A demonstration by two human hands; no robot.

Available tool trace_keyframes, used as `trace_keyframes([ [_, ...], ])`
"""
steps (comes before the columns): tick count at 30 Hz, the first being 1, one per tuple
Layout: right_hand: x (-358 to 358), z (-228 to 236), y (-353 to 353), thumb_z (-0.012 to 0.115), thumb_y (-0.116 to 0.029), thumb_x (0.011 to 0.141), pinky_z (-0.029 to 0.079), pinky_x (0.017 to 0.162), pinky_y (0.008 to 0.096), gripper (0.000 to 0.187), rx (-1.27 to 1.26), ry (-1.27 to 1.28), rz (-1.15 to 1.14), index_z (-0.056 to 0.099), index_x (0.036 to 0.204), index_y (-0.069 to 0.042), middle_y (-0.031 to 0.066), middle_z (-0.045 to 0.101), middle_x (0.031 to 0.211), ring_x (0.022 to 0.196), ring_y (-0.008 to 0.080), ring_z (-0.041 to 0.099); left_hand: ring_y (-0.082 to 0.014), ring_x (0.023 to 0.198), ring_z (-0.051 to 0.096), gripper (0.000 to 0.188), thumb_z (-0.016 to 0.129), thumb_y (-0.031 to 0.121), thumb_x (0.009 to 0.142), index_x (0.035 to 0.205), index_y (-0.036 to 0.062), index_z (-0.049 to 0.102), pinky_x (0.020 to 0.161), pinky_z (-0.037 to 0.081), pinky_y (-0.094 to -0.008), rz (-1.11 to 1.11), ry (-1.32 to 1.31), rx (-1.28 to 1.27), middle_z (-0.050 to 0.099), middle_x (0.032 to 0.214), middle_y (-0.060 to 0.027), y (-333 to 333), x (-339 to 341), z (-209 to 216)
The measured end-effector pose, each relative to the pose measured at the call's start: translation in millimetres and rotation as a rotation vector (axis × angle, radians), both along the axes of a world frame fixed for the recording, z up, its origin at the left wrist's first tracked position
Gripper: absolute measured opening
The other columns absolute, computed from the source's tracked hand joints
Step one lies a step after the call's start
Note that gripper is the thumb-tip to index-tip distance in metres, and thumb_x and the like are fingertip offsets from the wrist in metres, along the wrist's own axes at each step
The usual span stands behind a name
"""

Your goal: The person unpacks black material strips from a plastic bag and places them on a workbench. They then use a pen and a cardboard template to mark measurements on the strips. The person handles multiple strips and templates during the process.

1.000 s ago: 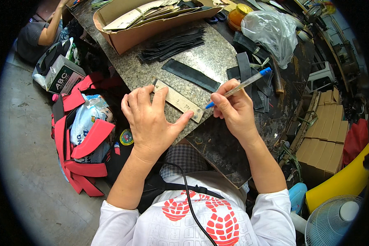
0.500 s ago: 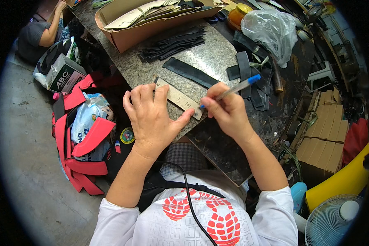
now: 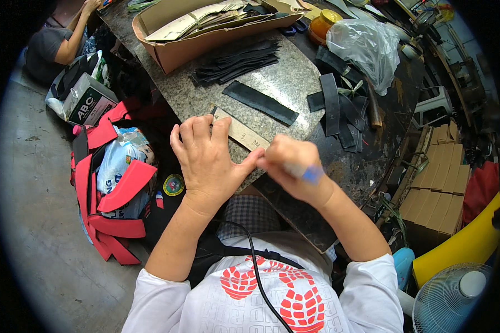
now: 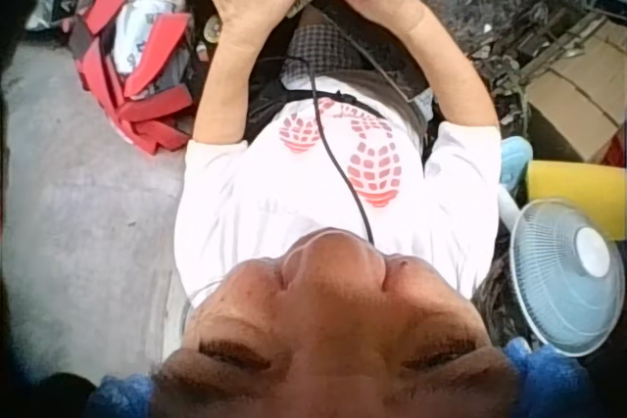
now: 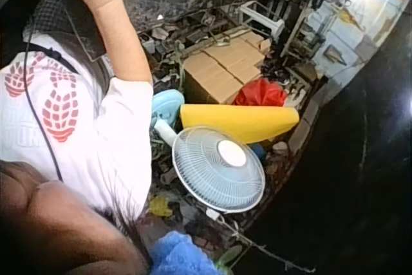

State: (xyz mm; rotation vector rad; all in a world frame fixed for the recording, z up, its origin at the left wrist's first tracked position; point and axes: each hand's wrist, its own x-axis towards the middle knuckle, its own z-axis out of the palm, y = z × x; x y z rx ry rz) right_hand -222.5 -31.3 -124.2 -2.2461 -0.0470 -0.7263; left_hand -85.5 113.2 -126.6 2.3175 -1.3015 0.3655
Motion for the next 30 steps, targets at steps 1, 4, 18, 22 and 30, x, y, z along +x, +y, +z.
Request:
trace_keyframes([
  [1, -0.8, -0.7, 1.9, 0.076, -0.007, 0.091, 0.049, 0.059, 0.0337, 0.015, -0.065, -0.037, -0.007, 0.061, 0.088, -0.005, 0.0106, 0.060, 0.081, 0.065, 0.0276, 0.061, -0.0320, 0.121, 0.046, 0.072, 0.083, 0.058, 0.070, 0.118, 0.0090, 0.061, 0.113, 0.027, -0.0571, 0.002, 0.000, -0.005, 0.055, 0.118, -0.0108, -0.4, -0.1, -0.2],
  [4, -2.3, -0.1, 1.5, 0.074, -0.009, 0.094, 0.050, 0.060, 0.0319, 0.015, 0.247, 0.042, -0.053, 0.061, 0.087, -0.005, 0.0098, 0.061, 0.081, 0.064, 0.0217, 0.061, -0.0322, 0.121, 0.046, 0.072, 0.083, 0.058, 0.071, 0.119, 0.0088, 0.061, 0.113, 0.027, -0.0569, -0.005, 0.009, -0.026, 0.055, 0.118, -0.0111, -0.4, -0.7, -0.7],
  [18, -4.2, 20.5, 16.9, 0.080, -0.019, 0.083, 0.056, 0.074, 0.0414, 0.025, -0.143, 0.362, -0.398, 0.068, 0.103, -0.010, 0.0100, 0.064, 0.096, 0.088, 0.0304, 0.069, -0.0325, 0.123, 0.051, 0.038, 0.068, 0.028, 0.092, 0.124, 0.0095, 0.064, 0.117, 0.025, -0.0595, -0.081, 0.172, -0.135, 0.060, 0.123, -0.0117, 5.1, 5.1, 0.7],
  [22, -19.7, 25.4, -21.1, 0.077, -0.023, 0.089, 0.055, 0.073, 0.0441, 0.020, 0.057, 0.341, -0.594, 0.070, 0.100, -0.008, 0.0128, 0.072, 0.096, 0.086, 0.0348, 0.071, -0.0339, 0.120, 0.054, 0.048, 0.074, 0.015, 0.086, 0.131, 0.0098, 0.059, 0.111, 0.036, -0.0516, -0.206, 0.181, -0.305, 0.061, 0.129, -0.0121, -13.1, 6.8, 9.7],
  [30, -46.5, 14.3, -70.4, 0.070, -0.015, 0.096, 0.052, 0.070, 0.0384, 0.021, -0.078, 0.301, -0.965, 0.075, 0.116, -0.009, 0.0080, 0.065, 0.092, 0.077, 0.0273, 0.068, -0.0302, 0.117, 0.057, 0.042, 0.069, 0.005, 0.085, 0.127, 0.0096, 0.067, 0.106, 0.041, -0.0517, -0.463, -0.068, -0.093, 0.065, 0.124, -0.0090, -70.6, 11.6, 13.8],
])
